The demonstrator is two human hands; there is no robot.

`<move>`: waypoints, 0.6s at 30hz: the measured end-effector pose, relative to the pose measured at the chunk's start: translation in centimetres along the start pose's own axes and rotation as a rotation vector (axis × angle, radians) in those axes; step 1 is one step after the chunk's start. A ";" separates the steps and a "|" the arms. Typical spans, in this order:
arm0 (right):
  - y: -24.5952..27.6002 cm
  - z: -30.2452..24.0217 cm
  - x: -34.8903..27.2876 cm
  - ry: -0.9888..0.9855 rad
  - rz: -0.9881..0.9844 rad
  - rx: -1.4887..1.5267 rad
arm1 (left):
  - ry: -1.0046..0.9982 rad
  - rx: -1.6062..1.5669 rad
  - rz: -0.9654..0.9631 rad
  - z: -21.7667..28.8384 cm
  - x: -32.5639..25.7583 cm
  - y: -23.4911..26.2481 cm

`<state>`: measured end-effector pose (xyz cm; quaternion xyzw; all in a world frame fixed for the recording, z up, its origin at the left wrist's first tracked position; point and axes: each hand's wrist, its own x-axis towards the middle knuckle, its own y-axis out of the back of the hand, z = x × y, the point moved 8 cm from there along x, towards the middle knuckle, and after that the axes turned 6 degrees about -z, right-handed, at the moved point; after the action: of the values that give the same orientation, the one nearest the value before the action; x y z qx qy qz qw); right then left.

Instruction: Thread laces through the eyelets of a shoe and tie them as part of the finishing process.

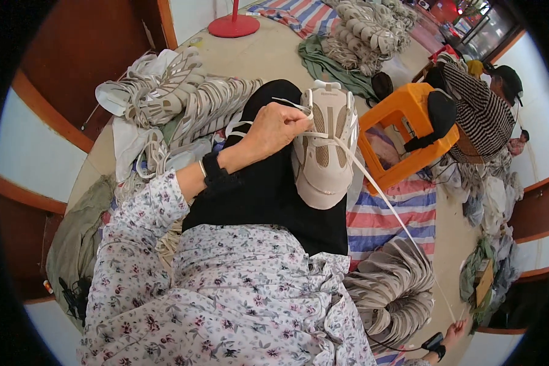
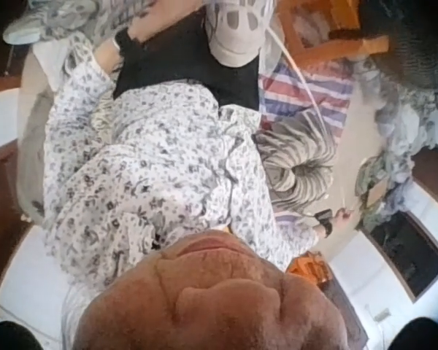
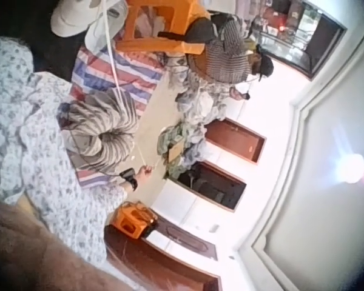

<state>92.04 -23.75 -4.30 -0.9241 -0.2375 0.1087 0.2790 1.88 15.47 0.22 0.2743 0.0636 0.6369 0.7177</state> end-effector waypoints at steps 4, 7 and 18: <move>4.6 -3.2 3.3 0.122 0.067 -0.315 | 0.039 -0.197 0.015 -0.5 -0.6 -0.1; -4.1 2.9 0.7 0.031 -0.597 -0.576 | 0.102 -0.207 -0.049 -0.8 -1.4 -0.3; -52.6 36.1 -32.5 -0.379 -1.301 -0.502 | 0.154 -0.167 -0.027 -0.5 -2.6 0.1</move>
<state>32.01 15.25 -1.86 -0.5969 -0.8018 0.0213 0.0205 1.07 13.17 -0.79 0.1629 0.0689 0.6496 0.7394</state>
